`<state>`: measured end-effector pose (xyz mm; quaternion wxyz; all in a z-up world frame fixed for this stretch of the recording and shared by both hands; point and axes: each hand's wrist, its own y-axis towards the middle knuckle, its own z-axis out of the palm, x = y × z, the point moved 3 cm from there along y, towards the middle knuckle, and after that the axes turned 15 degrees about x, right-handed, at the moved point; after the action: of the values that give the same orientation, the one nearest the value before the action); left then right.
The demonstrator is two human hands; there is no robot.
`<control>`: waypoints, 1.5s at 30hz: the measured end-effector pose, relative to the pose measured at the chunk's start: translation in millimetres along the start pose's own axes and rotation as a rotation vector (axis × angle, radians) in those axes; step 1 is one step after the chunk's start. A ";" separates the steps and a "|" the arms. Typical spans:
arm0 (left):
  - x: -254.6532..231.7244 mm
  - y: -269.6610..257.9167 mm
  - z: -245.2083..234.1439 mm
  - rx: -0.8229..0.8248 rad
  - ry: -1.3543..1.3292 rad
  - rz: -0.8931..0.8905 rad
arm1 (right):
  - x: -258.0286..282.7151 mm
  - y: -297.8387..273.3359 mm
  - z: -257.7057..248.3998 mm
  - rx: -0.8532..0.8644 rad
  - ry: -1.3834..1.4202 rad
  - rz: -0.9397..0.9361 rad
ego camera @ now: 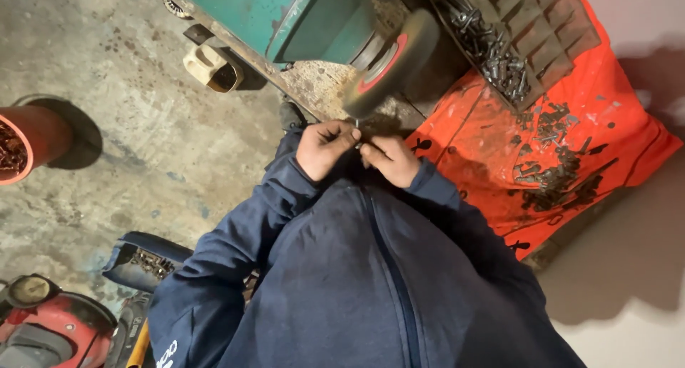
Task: The person repeatedly picks up small metal parts from a red cloth and grinds them against a rotating bench grinder wheel. The person holds each part with both hands, rotates it against the wheel, and then places it back on the cloth.
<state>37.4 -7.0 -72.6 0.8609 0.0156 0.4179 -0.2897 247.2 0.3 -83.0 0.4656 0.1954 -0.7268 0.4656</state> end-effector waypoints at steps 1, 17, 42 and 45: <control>-3.3 -2.8 -2.9 -0.005 -0.004 -0.004 | 29.6 -0.5 -5.6 0.005 0.004 0.004; -19.9 -22.2 -15.4 -0.075 0.170 -0.042 | 83.0 5.2 -8.1 -0.352 -0.554 -0.263; 11.0 0.7 6.1 -0.144 -0.324 0.085 | 112.9 11.9 -4.8 -0.434 -0.307 -0.216; 14.5 0.0 5.9 -0.100 -0.344 0.127 | 81.2 14.4 -3.2 -0.270 0.055 -0.145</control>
<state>48.7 -15.6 -79.3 0.9359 -0.0506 0.2767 -0.2121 198.6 22.2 -19.9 0.5398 0.1703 -0.7539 0.3336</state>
